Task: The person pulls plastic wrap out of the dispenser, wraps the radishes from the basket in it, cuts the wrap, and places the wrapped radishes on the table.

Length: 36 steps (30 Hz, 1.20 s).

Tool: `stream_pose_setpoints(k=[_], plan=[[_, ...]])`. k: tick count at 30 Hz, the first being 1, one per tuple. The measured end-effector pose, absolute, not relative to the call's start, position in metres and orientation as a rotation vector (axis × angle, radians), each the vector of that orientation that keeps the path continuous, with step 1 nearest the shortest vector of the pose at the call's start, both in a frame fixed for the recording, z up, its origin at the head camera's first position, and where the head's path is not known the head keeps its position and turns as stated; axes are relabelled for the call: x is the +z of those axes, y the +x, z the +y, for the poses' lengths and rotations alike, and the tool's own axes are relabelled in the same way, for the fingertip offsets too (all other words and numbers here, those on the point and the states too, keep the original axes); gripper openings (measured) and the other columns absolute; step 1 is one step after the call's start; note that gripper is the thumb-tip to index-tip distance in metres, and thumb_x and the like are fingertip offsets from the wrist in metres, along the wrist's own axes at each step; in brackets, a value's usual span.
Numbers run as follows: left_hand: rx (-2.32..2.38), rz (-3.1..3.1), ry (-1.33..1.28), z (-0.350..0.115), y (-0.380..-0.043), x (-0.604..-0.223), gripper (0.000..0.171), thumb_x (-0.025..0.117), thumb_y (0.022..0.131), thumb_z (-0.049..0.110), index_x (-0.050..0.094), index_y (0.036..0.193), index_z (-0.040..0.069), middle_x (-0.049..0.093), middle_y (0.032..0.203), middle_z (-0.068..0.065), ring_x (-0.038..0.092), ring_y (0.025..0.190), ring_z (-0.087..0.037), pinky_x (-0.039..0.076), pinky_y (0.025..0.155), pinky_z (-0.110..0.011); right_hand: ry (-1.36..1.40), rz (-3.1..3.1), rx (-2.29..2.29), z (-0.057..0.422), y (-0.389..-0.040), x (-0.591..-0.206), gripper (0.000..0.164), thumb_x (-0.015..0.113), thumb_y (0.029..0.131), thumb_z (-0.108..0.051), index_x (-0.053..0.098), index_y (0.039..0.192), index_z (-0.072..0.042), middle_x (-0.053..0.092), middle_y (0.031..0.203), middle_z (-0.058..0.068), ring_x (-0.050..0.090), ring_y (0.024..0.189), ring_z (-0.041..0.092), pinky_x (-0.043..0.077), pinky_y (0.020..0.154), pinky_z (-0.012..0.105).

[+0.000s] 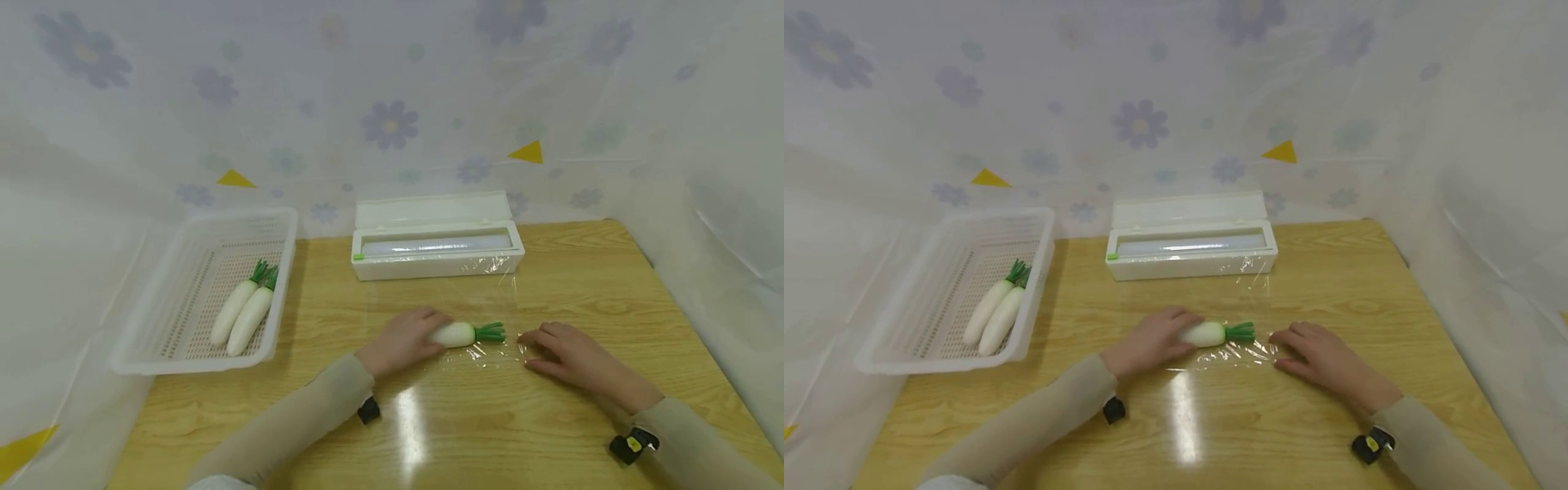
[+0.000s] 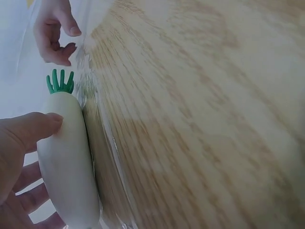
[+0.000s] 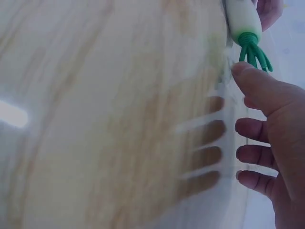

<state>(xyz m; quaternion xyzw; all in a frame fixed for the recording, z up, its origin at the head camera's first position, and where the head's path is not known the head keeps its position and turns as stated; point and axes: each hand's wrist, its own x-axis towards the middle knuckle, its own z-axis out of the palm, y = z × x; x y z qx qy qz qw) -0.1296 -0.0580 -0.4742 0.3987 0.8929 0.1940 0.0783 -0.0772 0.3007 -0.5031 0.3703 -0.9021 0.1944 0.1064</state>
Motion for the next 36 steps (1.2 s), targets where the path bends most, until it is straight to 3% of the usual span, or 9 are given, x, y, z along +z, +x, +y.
stream_pose_setpoints(k=[6, 11, 17, 24, 26, 28, 31, 34, 36], plan=[[0.632, 2.733, 1.202, -0.066, -0.128, -0.472, 0.055, 0.075, 0.098, 0.035, 0.058, 0.146, 0.014, 0.063, 0.14, -0.005, 0.059, 0.127, -0.024, 0.046, 0.11, -0.044, 1.298, -2.496, 0.41, 0.294, -0.081, -0.494, 0.024, 0.083, 0.087, -0.033, 0.074, 0.105, -0.018, 0.066, 0.097, -0.01, 0.06, 0.086, 0.009, 0.053, 0.074, 0.034], [0.807, 2.872, 1.305, -0.086, -0.117, -0.469, 0.035, 0.08, 0.093, 0.025, 0.07, 0.123, 0.009, 0.07, 0.115, -0.005, 0.065, 0.108, -0.023, 0.052, 0.099, -0.041, 1.43, -2.388, 0.139, 0.286, -0.077, -0.484, 0.016, 0.066, 0.094, -0.031, 0.072, 0.1, -0.017, 0.065, 0.095, -0.006, 0.056, 0.083, 0.015, 0.049, 0.071, 0.036], [0.642, 2.822, 1.55, -0.121, -0.098, -0.48, 0.015, 0.081, 0.092, 0.018, 0.075, 0.105, 0.014, 0.071, 0.098, 0.003, 0.064, 0.089, -0.014, 0.053, 0.084, -0.031, 1.448, -2.358, -0.053, 0.285, -0.074, -0.479, 0.021, 0.064, 0.08, -0.011, 0.075, 0.098, -0.012, 0.066, 0.093, -0.001, 0.054, 0.083, 0.019, 0.047, 0.071, 0.036], [0.601, 2.685, 1.36, -0.14, -0.084, -0.486, 0.02, 0.074, 0.099, 0.022, 0.073, 0.117, 0.014, 0.069, 0.113, 0.001, 0.063, 0.104, -0.016, 0.054, 0.094, -0.032, 1.449, -2.357, -0.048, 0.286, -0.076, -0.485, 0.02, 0.069, 0.074, -0.005, 0.072, 0.093, -0.01, 0.065, 0.09, 0.001, 0.053, 0.083, 0.02, 0.047, 0.072, 0.037], [0.616, 2.672, 1.29, -0.14, -0.083, -0.484, 0.026, 0.074, 0.099, 0.022, 0.071, 0.123, 0.013, 0.069, 0.118, 0.0, 0.063, 0.108, -0.017, 0.054, 0.096, -0.033, 1.435, -2.361, -0.032, 0.284, -0.077, -0.488, 0.016, 0.066, 0.077, -0.005, 0.07, 0.092, -0.009, 0.065, 0.09, 0.002, 0.054, 0.082, 0.02, 0.048, 0.072, 0.038], [0.618, 2.669, 1.243, -0.138, -0.082, -0.482, 0.03, 0.075, 0.098, 0.024, 0.069, 0.126, 0.013, 0.068, 0.121, -0.002, 0.063, 0.109, -0.018, 0.054, 0.096, -0.035, 1.414, -2.37, 0.006, 0.283, -0.079, -0.491, 0.008, 0.061, 0.09, -0.008, 0.069, 0.093, -0.009, 0.065, 0.09, 0.002, 0.054, 0.082, 0.021, 0.048, 0.071, 0.039], [0.58, 2.69, 1.241, -0.135, -0.083, -0.48, 0.032, 0.075, 0.098, 0.027, 0.069, 0.125, 0.013, 0.069, 0.119, -0.002, 0.063, 0.106, -0.018, 0.055, 0.093, -0.035, 1.351, -2.386, 0.122, 0.282, -0.08, -0.493, 0.034, 0.043, 0.112, -0.024, 0.069, 0.094, -0.011, 0.065, 0.09, 0.0, 0.056, 0.082, 0.019, 0.049, 0.07, 0.039], [0.548, 2.724, 1.269, -0.133, -0.082, -0.48, 0.03, 0.076, 0.097, 0.03, 0.071, 0.121, 0.012, 0.068, 0.113, -0.001, 0.062, 0.1, -0.016, 0.055, 0.086, -0.032, 1.266, -2.391, 0.258, 0.282, -0.081, -0.492, 0.051, 0.03, 0.116, -0.035, 0.07, 0.094, -0.012, 0.066, 0.089, -0.003, 0.059, 0.082, 0.018, 0.05, 0.069, 0.038], [0.536, 2.756, 1.283, -0.132, -0.082, -0.481, 0.03, 0.077, 0.096, 0.032, 0.071, 0.117, 0.011, 0.067, 0.107, 0.0, 0.06, 0.094, -0.015, 0.054, 0.081, -0.03, 1.216, -2.382, 0.322, 0.282, -0.082, -0.49, 0.048, 0.035, 0.115, -0.036, 0.071, 0.094, -0.012, 0.067, 0.089, -0.002, 0.061, 0.082, 0.018, 0.052, 0.071, 0.04]])
